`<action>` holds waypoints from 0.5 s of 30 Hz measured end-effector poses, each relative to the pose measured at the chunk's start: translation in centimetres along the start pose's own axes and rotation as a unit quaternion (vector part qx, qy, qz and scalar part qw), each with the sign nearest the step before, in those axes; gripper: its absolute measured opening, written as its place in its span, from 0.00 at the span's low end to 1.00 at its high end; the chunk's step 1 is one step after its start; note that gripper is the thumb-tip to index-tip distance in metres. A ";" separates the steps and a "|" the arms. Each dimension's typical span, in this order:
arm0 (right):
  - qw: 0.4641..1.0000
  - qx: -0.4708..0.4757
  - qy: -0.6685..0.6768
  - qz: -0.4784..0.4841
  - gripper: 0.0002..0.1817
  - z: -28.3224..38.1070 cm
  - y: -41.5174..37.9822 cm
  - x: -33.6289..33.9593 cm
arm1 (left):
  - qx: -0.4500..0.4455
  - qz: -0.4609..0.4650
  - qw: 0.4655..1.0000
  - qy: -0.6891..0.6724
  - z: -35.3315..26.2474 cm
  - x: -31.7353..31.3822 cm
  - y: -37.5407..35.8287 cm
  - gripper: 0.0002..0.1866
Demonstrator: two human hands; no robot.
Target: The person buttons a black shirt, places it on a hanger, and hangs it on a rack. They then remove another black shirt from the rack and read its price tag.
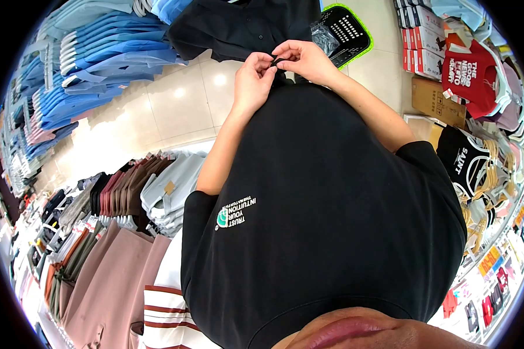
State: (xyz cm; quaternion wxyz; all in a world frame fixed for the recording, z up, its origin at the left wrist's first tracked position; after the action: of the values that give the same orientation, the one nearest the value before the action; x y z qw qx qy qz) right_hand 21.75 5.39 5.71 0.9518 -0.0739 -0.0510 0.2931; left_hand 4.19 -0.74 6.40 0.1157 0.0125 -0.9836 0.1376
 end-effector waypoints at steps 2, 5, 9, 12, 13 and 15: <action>1.000 -0.011 -0.005 0.017 0.14 0.0 0.1 0.0 | -0.003 0.003 1.000 0.027 -0.4 0.1 -0.2 0.10; 1.000 -0.010 -0.013 0.022 0.14 0.3 0.2 -0.1 | -0.016 0.007 0.998 0.066 -0.8 0.3 -0.1 0.10; 1.000 -0.016 -0.014 0.021 0.14 0.5 0.3 -0.1 | -0.031 0.011 0.995 0.094 -1.4 0.5 -0.1 0.11; 0.999 -0.015 -0.018 0.025 0.15 0.7 0.4 0.0 | -0.040 0.017 0.995 0.093 -1.4 0.6 0.0 0.11; 0.999 -0.016 -0.019 0.028 0.15 0.8 0.4 0.0 | -0.040 0.017 0.995 0.093 -1.4 0.7 0.0 0.11; 0.999 -0.017 -0.020 0.030 0.15 0.7 0.4 0.0 | -0.055 0.022 0.992 0.115 -1.5 0.7 0.0 0.11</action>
State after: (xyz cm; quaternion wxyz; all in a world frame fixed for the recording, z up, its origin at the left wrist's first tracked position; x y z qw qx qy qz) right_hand 21.43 5.85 6.33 0.9399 -0.0857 -0.0726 0.3224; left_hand 3.86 -0.29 7.95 0.2253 -0.0311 -0.9699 0.0865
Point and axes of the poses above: each hand's wrist, its own y-axis towards the middle knuckle, its own x-axis out of the back of the hand, z = x × y, the point moved 1 cm from there along y, towards the middle knuckle, and after that the axes turned 5 degrees about x, right-handed, at the moved point
